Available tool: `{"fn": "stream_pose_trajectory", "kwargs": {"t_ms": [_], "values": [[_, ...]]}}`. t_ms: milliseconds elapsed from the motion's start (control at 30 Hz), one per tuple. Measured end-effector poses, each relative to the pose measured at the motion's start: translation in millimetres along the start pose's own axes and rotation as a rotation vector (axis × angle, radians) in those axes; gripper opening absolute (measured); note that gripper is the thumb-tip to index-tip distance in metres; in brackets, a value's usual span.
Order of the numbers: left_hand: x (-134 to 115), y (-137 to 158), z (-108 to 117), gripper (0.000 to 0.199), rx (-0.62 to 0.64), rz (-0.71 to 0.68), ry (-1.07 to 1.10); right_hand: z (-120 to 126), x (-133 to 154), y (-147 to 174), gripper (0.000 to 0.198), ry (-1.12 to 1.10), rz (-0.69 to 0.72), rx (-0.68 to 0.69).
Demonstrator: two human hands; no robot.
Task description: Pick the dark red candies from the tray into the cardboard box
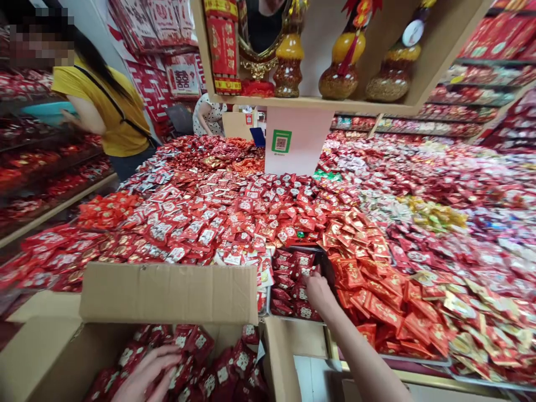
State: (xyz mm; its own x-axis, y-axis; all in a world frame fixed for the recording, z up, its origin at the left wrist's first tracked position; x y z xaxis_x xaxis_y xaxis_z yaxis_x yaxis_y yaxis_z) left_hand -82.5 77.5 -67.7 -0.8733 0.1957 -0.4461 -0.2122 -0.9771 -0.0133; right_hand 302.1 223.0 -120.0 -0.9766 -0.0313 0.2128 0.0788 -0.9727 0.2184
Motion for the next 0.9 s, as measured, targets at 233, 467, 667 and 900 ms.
{"fn": "stream_pose_trajectory", "kwargs": {"t_ms": [233,467,667,900], "values": [[25.5,-26.1,-37.0,0.046,0.38,0.112,-0.101,3.1,6.8,14.6,0.033,-0.021,0.097,-0.064],[27.4,-48.2,-77.4,0.055,0.488,0.112,-0.175,26.6,20.6,73.8,0.026,-0.247,0.164,-0.176],[50.8,-55.5,-87.6,0.064,0.537,0.158,-0.185,5.6,15.6,116.0,0.021,-0.399,0.109,-0.243],[68.0,-55.0,-88.1,0.058,0.559,0.104,-0.025,3.4,18.8,121.2,0.019,-0.424,0.061,-0.276]]}}
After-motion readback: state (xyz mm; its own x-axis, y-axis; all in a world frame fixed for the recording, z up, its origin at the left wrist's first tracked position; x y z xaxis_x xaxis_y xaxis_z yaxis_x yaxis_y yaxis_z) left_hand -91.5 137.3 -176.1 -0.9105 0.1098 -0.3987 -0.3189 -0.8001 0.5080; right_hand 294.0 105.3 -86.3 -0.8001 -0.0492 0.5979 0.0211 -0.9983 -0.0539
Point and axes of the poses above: each hand's wrist, its own y-axis away from the middle knuckle, its own z-axis out of the back of the hand, x = y × z, the point moved 5 cm from there along -y, towards the middle knuckle, and after that the axes turned 1 degree about -x, right-handed, at the moved point
